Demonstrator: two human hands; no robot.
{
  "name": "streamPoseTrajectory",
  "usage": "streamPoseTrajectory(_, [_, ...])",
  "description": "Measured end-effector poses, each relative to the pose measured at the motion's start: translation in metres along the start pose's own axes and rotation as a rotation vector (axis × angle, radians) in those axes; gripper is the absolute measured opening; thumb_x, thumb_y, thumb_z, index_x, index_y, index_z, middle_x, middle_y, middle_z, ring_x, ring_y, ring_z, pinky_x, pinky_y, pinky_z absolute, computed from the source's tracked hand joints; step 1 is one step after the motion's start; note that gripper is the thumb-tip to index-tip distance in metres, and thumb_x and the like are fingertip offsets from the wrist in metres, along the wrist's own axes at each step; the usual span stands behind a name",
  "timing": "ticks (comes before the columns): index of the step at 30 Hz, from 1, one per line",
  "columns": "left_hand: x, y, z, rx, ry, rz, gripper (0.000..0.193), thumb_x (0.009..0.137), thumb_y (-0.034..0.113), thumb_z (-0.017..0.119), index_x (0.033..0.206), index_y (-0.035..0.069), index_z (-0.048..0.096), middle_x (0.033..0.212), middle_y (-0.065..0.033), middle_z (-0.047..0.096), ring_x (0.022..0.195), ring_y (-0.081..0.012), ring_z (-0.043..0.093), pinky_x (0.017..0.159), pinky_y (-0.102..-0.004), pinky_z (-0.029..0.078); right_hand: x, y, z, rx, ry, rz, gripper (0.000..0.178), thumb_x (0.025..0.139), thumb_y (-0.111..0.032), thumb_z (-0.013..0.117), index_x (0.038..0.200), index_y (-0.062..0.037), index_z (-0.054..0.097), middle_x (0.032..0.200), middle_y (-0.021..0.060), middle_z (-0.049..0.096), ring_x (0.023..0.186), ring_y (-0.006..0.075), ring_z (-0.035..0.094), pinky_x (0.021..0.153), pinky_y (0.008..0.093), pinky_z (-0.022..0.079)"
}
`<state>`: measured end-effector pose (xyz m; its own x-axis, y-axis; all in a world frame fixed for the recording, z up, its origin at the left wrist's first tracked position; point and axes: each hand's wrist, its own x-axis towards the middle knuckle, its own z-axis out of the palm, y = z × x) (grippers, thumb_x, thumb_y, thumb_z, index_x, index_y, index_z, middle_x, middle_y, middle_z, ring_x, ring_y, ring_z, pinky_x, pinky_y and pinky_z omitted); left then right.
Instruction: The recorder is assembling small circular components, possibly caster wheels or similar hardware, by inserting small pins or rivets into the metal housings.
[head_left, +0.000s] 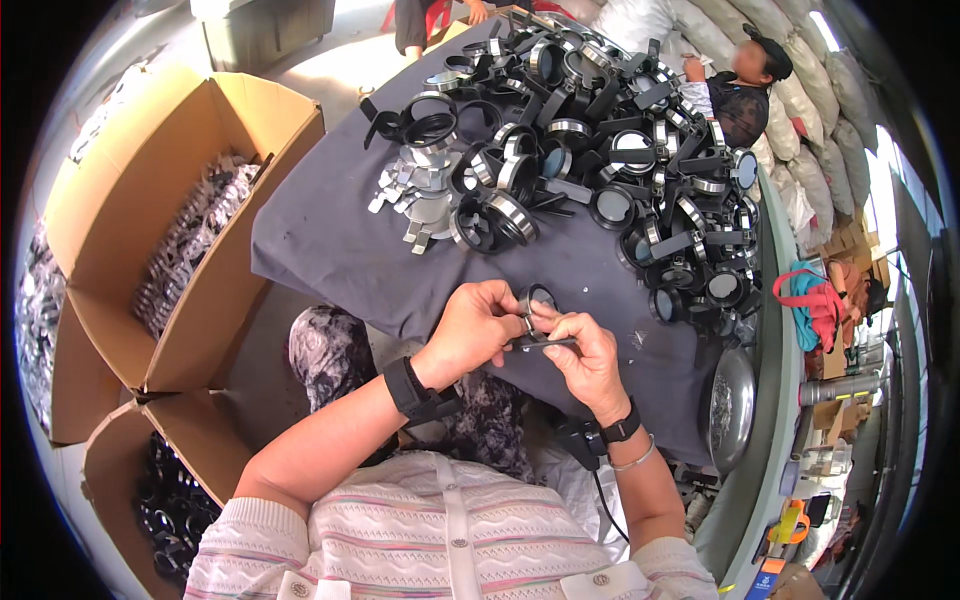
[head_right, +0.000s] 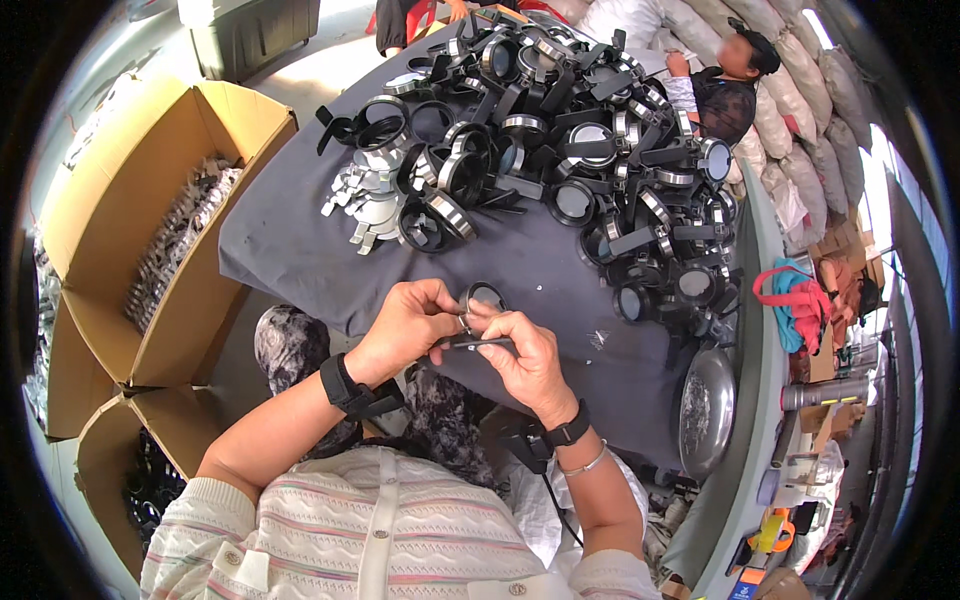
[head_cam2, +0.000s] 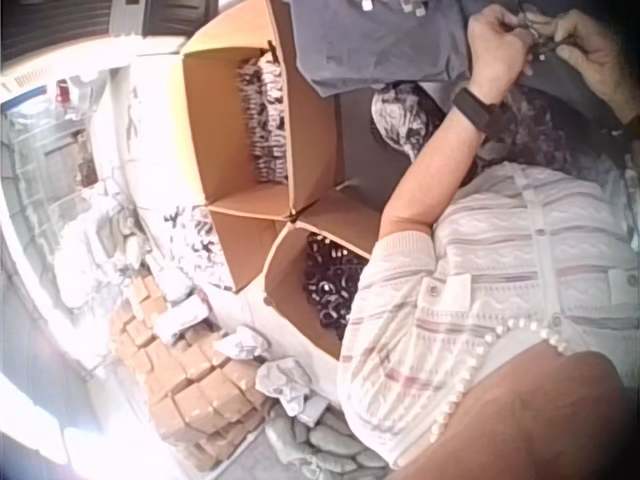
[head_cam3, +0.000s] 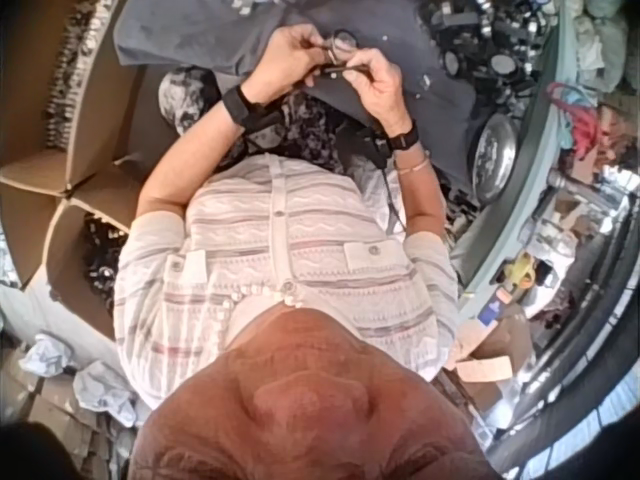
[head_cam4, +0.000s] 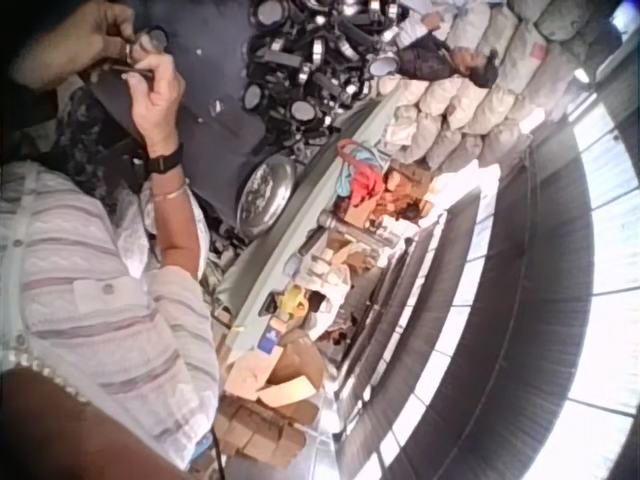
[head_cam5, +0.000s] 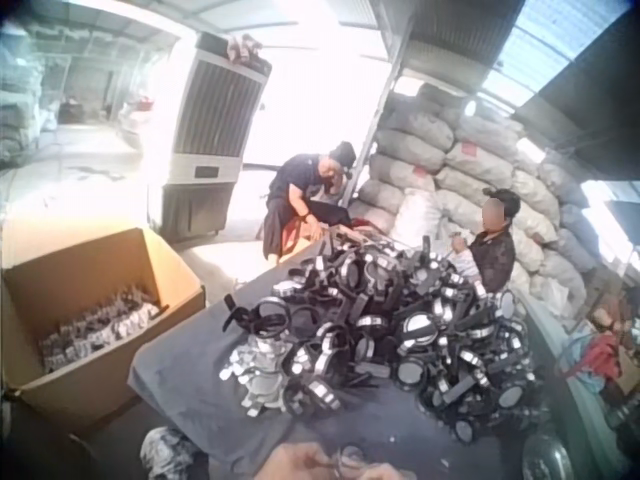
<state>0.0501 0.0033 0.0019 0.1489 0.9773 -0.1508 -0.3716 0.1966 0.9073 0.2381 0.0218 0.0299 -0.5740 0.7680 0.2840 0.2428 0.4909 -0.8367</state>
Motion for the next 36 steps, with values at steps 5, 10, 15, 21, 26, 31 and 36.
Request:
streamPoseTrajectory(5, [0.001, -0.003, -0.001, 0.023, 0.008, -0.008, 0.008, 0.079, -0.006, 0.059, 0.076, 0.000, 0.055, 0.066, -0.0057, 0.061, 0.047, -0.0077, 0.055, 0.038, -0.0204, 0.043, 0.008, -0.001, -0.007, -0.150, -0.115, -0.137, 0.013, 0.080, 0.001, 0.064, 0.086, -0.0013, 0.053, 0.103, 0.0194, 0.067, 0.111, 0.0314, 0.060, 0.091, 0.0374, 0.050])
streamPoseTrajectory(10, [-0.001, -0.003, 0.000, 0.060, 0.011, -0.007, 0.007, 0.079, -0.006, 0.060, 0.075, 0.000, 0.055, 0.064, -0.0051, 0.060, 0.046, -0.0078, 0.054, 0.038, -0.0206, 0.043, 0.014, -0.006, -0.013, -0.207, -0.184, -0.167, 0.013, 0.079, 0.002, 0.065, 0.085, -0.0014, 0.053, 0.102, 0.0168, 0.067, 0.108, 0.0310, 0.061, 0.088, 0.0369, 0.053])
streamPoseTrajectory(15, [0.001, 0.000, 0.002, -0.003, 0.048, -0.020, 0.007, 0.079, -0.005, 0.061, 0.075, 0.000, 0.057, 0.064, -0.0041, 0.059, 0.045, -0.0076, 0.053, 0.037, -0.0212, 0.043, 0.014, 0.002, -0.008, -0.188, -0.107, -0.178, 0.016, 0.078, 0.004, 0.065, 0.089, -0.0003, 0.055, 0.103, 0.0146, 0.067, 0.102, 0.0294, 0.064, 0.081, 0.0343, 0.055])
streamPoseTrajectory(21, [-0.002, 0.004, -0.002, 0.026, -0.015, -0.032, 0.008, 0.079, -0.004, 0.061, 0.075, 0.001, 0.057, 0.065, -0.0038, 0.060, 0.048, -0.0070, 0.054, 0.037, -0.0207, 0.042, 0.010, 0.002, -0.003, -0.244, -0.020, -0.239, 0.020, 0.075, 0.006, 0.067, 0.090, 0.0006, 0.056, 0.100, 0.0138, 0.065, 0.095, 0.0299, 0.065, 0.076, 0.0352, 0.056])
streamPoseTrajectory(26, [0.002, 0.001, -0.001, 0.073, 0.003, -0.024, 0.008, 0.081, -0.003, 0.060, 0.076, 0.001, 0.056, 0.066, -0.0037, 0.059, 0.049, -0.0061, 0.052, 0.038, -0.0201, 0.042, 0.020, 0.004, -0.007, -0.346, -0.056, -0.275, 0.023, 0.072, 0.001, 0.071, 0.090, -0.0013, 0.057, 0.095, 0.0132, 0.065, 0.087, 0.0315, 0.065, 0.070, 0.0354, 0.055])
streamPoseTrajectory(31, [0.002, -0.001, 0.000, 0.147, 0.012, 0.048, 0.006, 0.082, -0.002, 0.058, 0.079, 0.001, 0.054, 0.065, -0.0028, 0.058, 0.050, -0.0055, 0.050, 0.039, -0.0199, 0.040, 0.036, 0.003, -0.020, -0.382, -0.121, -0.289, 0.023, 0.072, -0.003, 0.072, 0.090, -0.0031, 0.057, 0.088, 0.0098, 0.064, 0.078, 0.0300, 0.065, 0.063, 0.0354, 0.053])
streamPoseTrajectory(36, [-0.007, 0.007, -0.002, 0.794, 0.047, 0.530, 0.023, 0.075, 0.010, 0.068, 0.086, -0.001, 0.052, 0.059, -0.0130, 0.053, 0.047, -0.0221, 0.053, 0.046, -0.0356, 0.041, 0.041, 0.002, -0.017, -0.412, -0.111, -0.334, 0.020, 0.073, -0.007, 0.071, 0.088, -0.0057, 0.058, 0.081, 0.0072, 0.060, 0.072, 0.0279, 0.063, 0.060, 0.0362, 0.051])
